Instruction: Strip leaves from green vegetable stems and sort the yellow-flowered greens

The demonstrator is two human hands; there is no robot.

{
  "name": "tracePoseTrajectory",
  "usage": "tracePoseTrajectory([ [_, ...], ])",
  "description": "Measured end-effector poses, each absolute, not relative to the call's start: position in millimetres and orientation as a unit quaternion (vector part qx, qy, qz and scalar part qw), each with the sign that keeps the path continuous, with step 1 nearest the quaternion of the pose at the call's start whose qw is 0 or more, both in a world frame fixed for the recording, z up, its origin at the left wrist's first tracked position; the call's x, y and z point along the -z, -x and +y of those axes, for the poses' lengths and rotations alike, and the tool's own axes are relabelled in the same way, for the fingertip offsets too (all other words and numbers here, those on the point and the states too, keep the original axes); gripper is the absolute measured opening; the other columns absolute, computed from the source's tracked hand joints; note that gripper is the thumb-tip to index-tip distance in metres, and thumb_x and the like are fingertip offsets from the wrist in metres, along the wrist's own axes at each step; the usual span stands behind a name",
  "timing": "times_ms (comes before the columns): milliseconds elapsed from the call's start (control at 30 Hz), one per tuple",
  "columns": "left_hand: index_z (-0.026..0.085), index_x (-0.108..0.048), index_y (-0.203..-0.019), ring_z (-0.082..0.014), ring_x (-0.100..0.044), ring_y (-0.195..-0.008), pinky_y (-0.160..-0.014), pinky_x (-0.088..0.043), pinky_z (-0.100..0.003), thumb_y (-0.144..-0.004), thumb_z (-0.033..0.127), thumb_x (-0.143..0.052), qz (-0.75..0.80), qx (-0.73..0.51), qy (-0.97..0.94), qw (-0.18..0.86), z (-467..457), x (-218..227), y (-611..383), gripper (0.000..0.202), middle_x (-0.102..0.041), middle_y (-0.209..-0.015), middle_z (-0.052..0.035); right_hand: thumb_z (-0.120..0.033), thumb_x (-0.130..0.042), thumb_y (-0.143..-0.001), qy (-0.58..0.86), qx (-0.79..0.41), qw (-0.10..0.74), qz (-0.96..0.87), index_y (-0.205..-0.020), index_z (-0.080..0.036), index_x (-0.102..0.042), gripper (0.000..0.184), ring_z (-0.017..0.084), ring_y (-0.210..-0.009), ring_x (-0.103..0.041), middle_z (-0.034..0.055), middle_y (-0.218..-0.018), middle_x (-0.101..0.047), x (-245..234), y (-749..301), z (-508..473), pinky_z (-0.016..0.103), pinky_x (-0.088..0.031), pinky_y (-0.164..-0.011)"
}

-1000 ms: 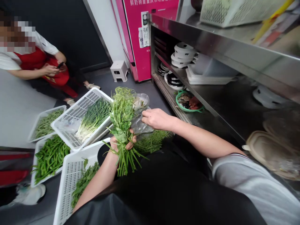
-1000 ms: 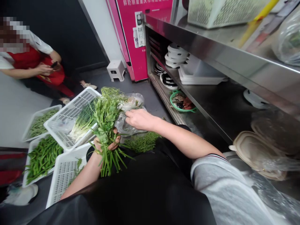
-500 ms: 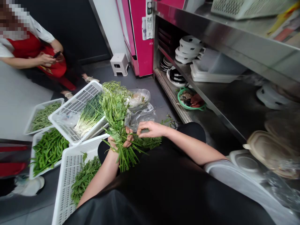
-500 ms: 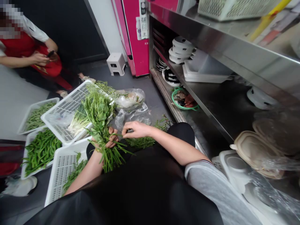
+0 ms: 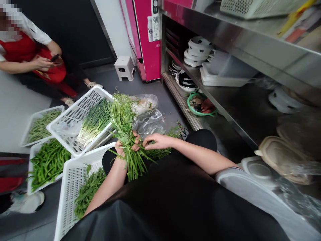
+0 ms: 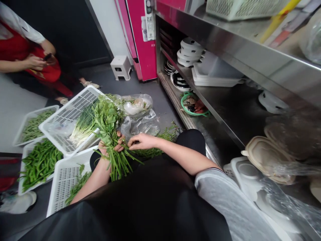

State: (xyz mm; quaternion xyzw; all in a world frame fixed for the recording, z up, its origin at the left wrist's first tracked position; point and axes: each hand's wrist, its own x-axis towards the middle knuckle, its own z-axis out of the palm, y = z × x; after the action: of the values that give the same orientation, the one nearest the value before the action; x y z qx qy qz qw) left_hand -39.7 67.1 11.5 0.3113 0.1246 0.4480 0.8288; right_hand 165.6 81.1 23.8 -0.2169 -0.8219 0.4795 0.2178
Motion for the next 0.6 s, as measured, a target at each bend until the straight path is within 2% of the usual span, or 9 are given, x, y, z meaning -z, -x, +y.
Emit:
tracePoseTrajectory([
  [267, 0.012, -0.051, -0.091, -0.0053, -0.037, -0.037, -0.037, -0.021, -0.024, -0.06, 0.037, -0.057, 0.137, -0.441, -0.3, 0.834, 68, -8, 42, 0.04, -0.051, -0.069, -0.0027, -0.034, -0.053, -0.083, 0.229, -0.573, 0.231, -0.753, -0.078, -0.012, -0.056, 0.023, 0.009, -0.069, -0.05, 0.0, -0.073, -0.057, -13, -167, 79, 0.022, -0.041, -0.07],
  [400, 0.014, -0.05, -0.088, -0.0046, -0.035, -0.036, -0.037, -0.021, -0.023, -0.061, 0.04, -0.059, 0.15, -0.437, -0.308, 0.832, 70, -7, 40, 0.039, -0.05, -0.066, -0.0009, -0.043, -0.048, -0.086, 0.232, -0.687, 0.217, -0.654, -0.098, -0.015, -0.051, 0.03, 0.009, -0.068, -0.054, 0.0006, -0.081, -0.057, -7, -166, 78, 0.021, -0.044, -0.06],
  [467, 0.015, -0.05, -0.087, -0.0036, -0.033, -0.035, -0.038, -0.02, -0.023, -0.062, 0.04, -0.059, 0.157, -0.445, -0.305, 0.828, 70, -8, 39, 0.037, -0.05, -0.066, -0.0003, -0.048, -0.047, -0.085, 0.229, -0.728, 0.19, -0.617, -0.107, -0.017, -0.048, 0.038, 0.007, -0.062, -0.055, 0.0001, -0.081, -0.056, -4, -166, 76, 0.019, -0.044, -0.055],
  [533, 0.015, -0.05, -0.088, -0.0033, -0.032, -0.036, -0.038, -0.02, -0.023, -0.062, 0.04, -0.06, 0.17, -0.457, -0.293, 0.822, 69, -9, 39, 0.037, -0.051, -0.066, -0.0001, -0.049, -0.052, -0.082, 0.241, -0.732, 0.17, -0.615, -0.107, -0.016, -0.05, 0.042, 0.005, -0.052, -0.051, -0.0019, -0.075, -0.055, -2, -169, 73, 0.019, -0.043, -0.052],
  [600, 0.016, -0.05, -0.087, -0.0036, -0.032, -0.037, -0.038, -0.019, -0.023, -0.061, 0.041, -0.062, 0.188, -0.47, -0.284, 0.814, 67, -10, 40, 0.039, -0.049, -0.066, 0.0005, -0.046, -0.059, -0.076, 0.268, -0.705, 0.158, -0.637, -0.099, -0.014, -0.055, 0.04, 0.004, -0.047, -0.045, -0.0043, -0.066, -0.052, -4, -174, 70, 0.018, -0.04, -0.049],
])
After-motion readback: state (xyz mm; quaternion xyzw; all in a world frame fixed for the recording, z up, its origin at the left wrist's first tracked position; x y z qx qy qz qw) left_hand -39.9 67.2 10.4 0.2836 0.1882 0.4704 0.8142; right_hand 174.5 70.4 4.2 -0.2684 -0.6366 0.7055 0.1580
